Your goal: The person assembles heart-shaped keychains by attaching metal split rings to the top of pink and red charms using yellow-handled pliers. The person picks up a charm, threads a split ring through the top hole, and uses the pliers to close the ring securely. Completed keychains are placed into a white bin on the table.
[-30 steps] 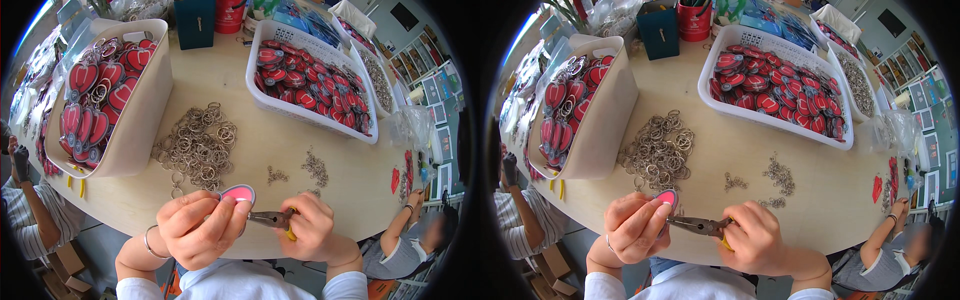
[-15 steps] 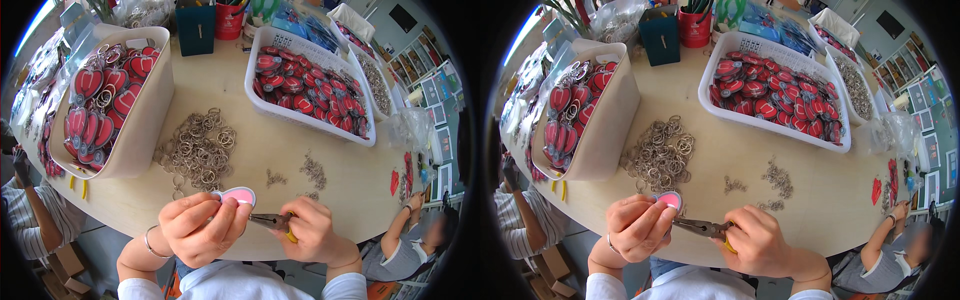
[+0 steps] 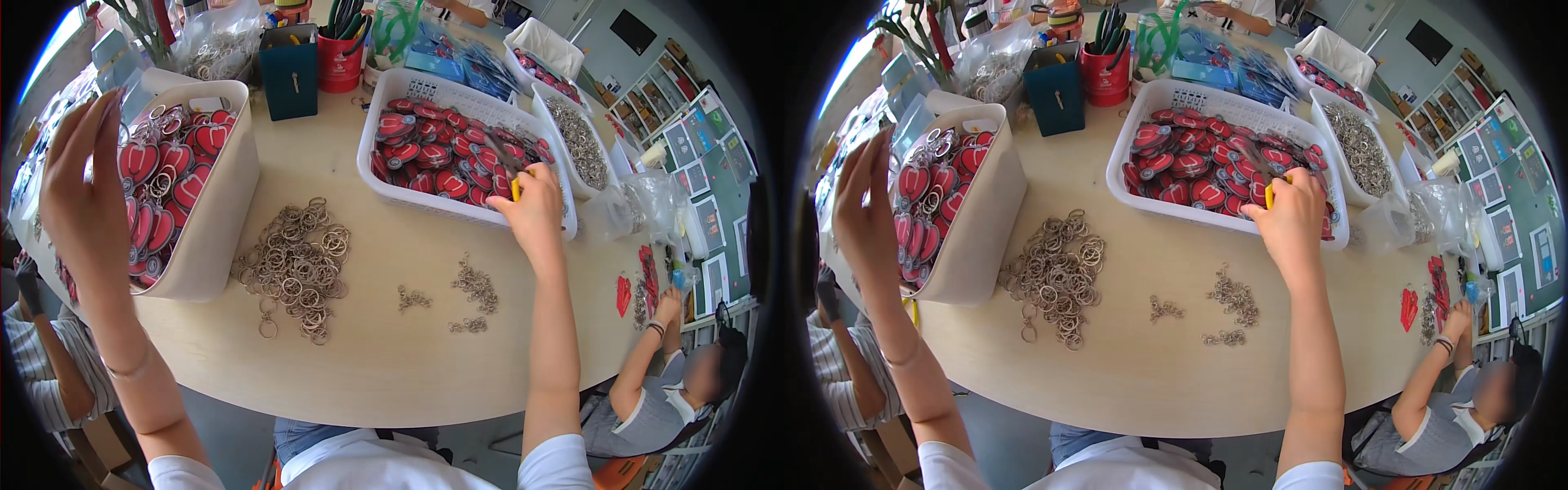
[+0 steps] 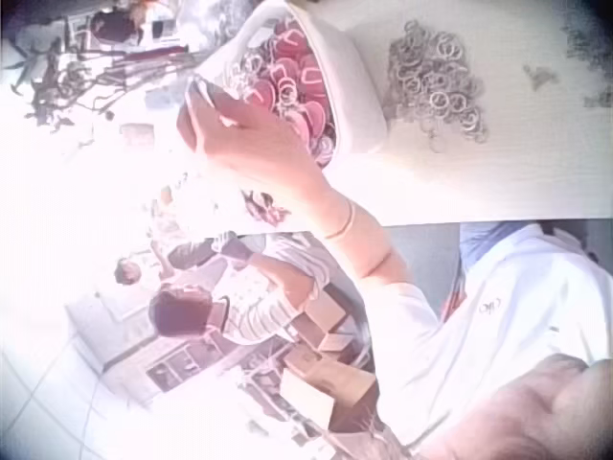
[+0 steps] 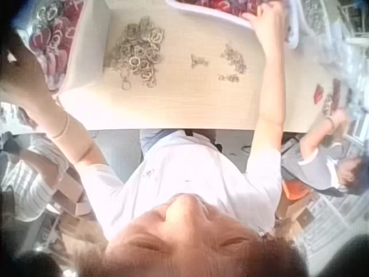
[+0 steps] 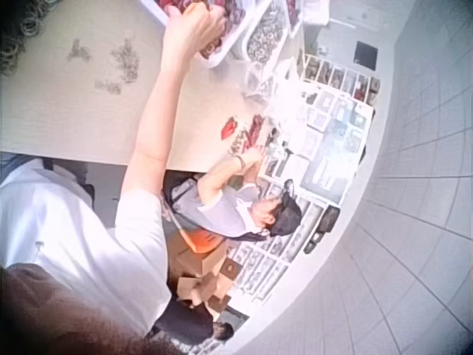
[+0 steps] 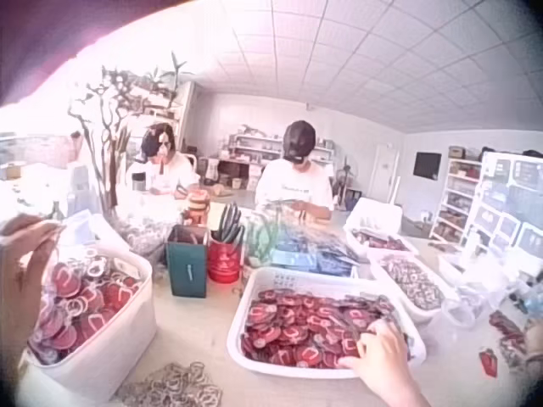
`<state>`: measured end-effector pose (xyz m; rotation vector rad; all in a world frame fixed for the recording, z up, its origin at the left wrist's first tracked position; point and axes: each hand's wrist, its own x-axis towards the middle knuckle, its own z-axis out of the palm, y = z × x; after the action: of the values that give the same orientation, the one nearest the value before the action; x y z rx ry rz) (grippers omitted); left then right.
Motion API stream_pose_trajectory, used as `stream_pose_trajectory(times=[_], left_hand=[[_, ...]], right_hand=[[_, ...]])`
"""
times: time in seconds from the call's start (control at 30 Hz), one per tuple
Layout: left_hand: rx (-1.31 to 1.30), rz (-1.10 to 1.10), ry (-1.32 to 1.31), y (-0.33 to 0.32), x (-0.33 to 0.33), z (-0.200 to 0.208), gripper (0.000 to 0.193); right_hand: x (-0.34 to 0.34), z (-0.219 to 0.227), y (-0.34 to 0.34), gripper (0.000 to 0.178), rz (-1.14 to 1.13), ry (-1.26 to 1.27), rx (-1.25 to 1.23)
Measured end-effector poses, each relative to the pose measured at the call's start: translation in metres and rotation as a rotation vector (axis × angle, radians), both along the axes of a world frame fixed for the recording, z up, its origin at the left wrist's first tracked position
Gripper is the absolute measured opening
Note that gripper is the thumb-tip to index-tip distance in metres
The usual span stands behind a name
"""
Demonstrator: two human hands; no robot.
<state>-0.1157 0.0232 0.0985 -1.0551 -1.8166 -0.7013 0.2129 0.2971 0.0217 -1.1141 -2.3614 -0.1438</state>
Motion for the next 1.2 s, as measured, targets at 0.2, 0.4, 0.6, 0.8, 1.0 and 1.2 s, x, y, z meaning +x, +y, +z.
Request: stream_pose_trajectory(times=[0.2, 0.4, 0.6, 0.8, 1.0, 1.2], left_hand=[[-0.688, 0.353, -0.254, 0.006, -0.027, 0.004, 0.033], [-0.168, -0.314, -0.182, 0.014, 0.054, -0.021, 0.041], [-0.207, -1.267, -1.74, 0.043, 0.162, -0.096, 0.033], [-0.088, -1.091, -1.904, 0.038, 0.158, -0.121, 0.023], [-0.047, -0.977, -1.904, 0.033, 0.147, -0.124, 0.024], [-0.032, -0.953, -1.918, 0.033, 0.144, -0.128, 0.024]], right_hand=[[-0.002, -0.016, 0.008, 0.021, 0.012, 0.055, 0.191], [0.003, -0.006, -0.061, 0.01, 0.324, 0.782, -0.293], [-0.012, -0.016, -0.136, 0.009, 0.53, 0.862, -0.962], [0.006, -0.031, -0.11, 0.013, 0.388, 0.327, -0.612], [0.003, -0.06, -0.106, 0.016, 0.382, 0.018, -0.482], [-0.012, -0.073, -0.101, 0.016, 0.317, 0.164, -0.476]])
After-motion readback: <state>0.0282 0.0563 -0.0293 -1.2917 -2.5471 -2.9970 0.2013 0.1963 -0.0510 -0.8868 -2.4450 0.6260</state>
